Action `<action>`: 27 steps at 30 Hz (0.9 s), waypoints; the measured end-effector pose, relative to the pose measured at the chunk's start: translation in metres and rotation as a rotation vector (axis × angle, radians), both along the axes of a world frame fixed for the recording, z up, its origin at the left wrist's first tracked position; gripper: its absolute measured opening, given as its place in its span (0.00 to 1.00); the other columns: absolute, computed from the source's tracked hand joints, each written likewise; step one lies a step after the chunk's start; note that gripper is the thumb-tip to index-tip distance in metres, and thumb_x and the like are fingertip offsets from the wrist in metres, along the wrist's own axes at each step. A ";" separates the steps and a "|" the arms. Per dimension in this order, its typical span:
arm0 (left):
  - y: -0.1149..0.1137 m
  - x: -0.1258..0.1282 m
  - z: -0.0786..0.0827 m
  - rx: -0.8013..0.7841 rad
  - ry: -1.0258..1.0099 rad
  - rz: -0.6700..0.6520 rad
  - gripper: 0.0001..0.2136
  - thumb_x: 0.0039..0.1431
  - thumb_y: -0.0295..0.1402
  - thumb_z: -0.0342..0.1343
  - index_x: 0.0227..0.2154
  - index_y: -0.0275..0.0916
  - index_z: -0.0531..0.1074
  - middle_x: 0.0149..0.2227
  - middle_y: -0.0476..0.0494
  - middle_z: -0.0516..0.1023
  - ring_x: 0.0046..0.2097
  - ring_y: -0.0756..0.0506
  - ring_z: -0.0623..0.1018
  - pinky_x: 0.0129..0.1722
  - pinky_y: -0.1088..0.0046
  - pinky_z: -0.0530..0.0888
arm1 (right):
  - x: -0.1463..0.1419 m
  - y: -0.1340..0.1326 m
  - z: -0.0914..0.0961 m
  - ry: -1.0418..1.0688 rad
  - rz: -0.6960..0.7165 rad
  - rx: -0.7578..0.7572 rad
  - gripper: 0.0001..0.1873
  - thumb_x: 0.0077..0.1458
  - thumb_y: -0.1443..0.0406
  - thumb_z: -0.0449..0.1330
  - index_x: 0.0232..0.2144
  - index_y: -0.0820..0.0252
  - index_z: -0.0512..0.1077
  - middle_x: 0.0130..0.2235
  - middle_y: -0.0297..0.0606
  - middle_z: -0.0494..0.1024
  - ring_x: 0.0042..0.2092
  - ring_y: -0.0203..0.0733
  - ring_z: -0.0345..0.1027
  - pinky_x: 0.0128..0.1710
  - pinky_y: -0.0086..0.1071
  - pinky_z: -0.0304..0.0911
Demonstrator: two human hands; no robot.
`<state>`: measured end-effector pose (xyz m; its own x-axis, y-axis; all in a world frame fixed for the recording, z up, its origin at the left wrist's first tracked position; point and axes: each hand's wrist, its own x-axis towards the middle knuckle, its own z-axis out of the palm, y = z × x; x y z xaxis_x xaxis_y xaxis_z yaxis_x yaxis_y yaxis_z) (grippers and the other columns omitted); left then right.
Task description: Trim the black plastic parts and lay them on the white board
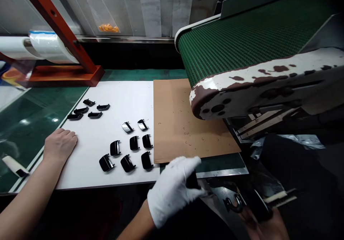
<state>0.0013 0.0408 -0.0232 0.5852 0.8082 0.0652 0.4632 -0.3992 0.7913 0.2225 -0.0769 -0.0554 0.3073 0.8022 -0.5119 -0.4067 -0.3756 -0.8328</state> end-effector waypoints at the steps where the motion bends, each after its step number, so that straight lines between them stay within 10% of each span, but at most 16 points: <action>1: 0.008 0.001 -0.001 0.054 -0.006 0.054 0.32 0.47 0.32 0.68 0.56 0.44 0.63 0.49 0.41 0.75 0.49 0.40 0.74 0.51 0.61 0.71 | 0.001 0.001 -0.001 0.027 -0.057 0.008 0.15 0.31 0.58 0.75 0.25 0.53 0.77 0.21 0.34 0.75 0.23 0.40 0.68 0.25 0.33 0.68; 12: 0.039 0.015 -0.015 0.170 0.088 0.139 0.36 0.46 0.30 0.69 0.58 0.38 0.60 0.52 0.39 0.74 0.53 0.41 0.74 0.54 0.66 0.71 | -0.018 0.014 0.003 0.062 -0.278 0.003 0.17 0.31 0.58 0.76 0.26 0.51 0.77 0.22 0.30 0.77 0.22 0.33 0.67 0.18 0.22 0.61; 17: 0.063 0.014 -0.023 0.182 0.290 0.156 0.28 0.44 0.24 0.67 0.50 0.33 0.67 0.45 0.34 0.77 0.49 0.33 0.75 0.53 0.52 0.68 | -0.027 0.019 0.007 0.015 -0.246 0.056 0.16 0.35 0.56 0.74 0.27 0.55 0.76 0.18 0.30 0.72 0.15 0.28 0.53 0.13 0.24 0.52; 21: 0.080 0.009 -0.022 0.173 0.372 0.143 0.18 0.43 0.26 0.68 0.38 0.31 0.71 0.39 0.32 0.77 0.45 0.29 0.76 0.46 0.47 0.70 | -0.023 0.020 0.001 0.019 -0.249 0.042 0.17 0.36 0.56 0.74 0.29 0.55 0.77 0.21 0.33 0.76 0.17 0.32 0.61 0.13 0.25 0.56; 27: 0.038 0.009 0.009 0.140 0.151 -0.057 0.41 0.43 0.47 0.68 0.58 0.37 0.59 0.56 0.35 0.69 0.57 0.36 0.70 0.55 0.61 0.69 | -0.030 0.031 -0.005 0.120 -0.162 0.035 0.17 0.33 0.56 0.75 0.28 0.54 0.78 0.20 0.32 0.74 0.16 0.27 0.57 0.14 0.21 0.54</action>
